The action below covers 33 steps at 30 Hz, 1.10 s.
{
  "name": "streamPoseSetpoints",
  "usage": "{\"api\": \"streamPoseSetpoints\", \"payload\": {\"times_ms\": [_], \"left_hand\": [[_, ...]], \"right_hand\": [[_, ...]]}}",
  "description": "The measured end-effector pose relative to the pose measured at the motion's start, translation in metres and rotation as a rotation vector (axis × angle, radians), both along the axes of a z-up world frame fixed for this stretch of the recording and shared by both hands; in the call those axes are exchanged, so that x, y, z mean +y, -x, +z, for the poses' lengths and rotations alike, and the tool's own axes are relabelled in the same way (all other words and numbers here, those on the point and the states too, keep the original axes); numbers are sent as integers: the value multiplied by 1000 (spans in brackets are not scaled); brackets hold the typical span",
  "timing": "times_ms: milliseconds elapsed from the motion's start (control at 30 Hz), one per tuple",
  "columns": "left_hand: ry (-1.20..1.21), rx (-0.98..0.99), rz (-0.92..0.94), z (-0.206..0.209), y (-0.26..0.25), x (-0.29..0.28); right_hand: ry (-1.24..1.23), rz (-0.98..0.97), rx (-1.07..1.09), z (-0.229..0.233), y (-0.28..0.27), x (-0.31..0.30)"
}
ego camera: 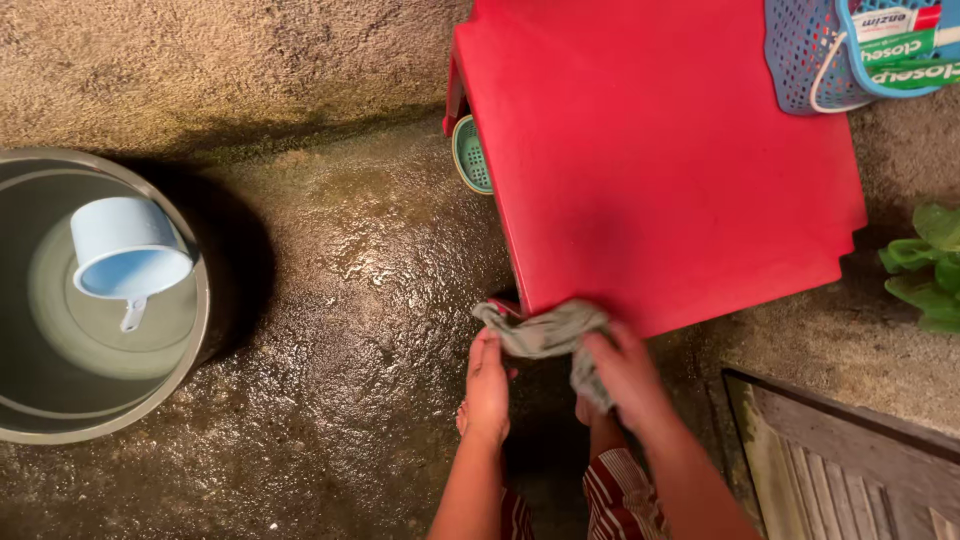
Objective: The person organizes toothbrushes and toothpaste into a blue basket on a red plastic stool, then wipes the stool surface with a cloth. The person repeatedly wipes the stool top and sides, occasionally wringing the cloth, and moves the basket to access different areas.
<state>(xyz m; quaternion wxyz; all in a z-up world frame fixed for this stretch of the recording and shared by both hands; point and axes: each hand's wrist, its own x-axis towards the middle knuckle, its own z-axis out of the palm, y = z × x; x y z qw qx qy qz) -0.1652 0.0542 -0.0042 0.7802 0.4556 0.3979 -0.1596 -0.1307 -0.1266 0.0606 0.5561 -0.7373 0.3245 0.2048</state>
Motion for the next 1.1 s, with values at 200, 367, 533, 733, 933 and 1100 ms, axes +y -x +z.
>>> {"api": "streamPoseSetpoints", "payload": {"times_ms": [200, 367, 533, 733, 933, 1100], "left_hand": [[49, -25, -38, -7, -6, -13], [22, -239, 10, -14, -11, -11], [49, -253, 132, -29, -29, -2], [58, -179, 122, -35, -55, 8], [7, -126, 113, -6, -94, 29], [21, -362, 380, 39, -151, 41]], "right_hand": [[860, 456, -532, -11, -22, 23], [1060, 629, -508, -41, -41, 83], [1092, 697, -623, -46, -96, 105], [1090, 806, -687, -51, -171, 124], [1010, 840, -990, -39, -281, 142], [366, 670, -976, -26, -301, 141]]}}
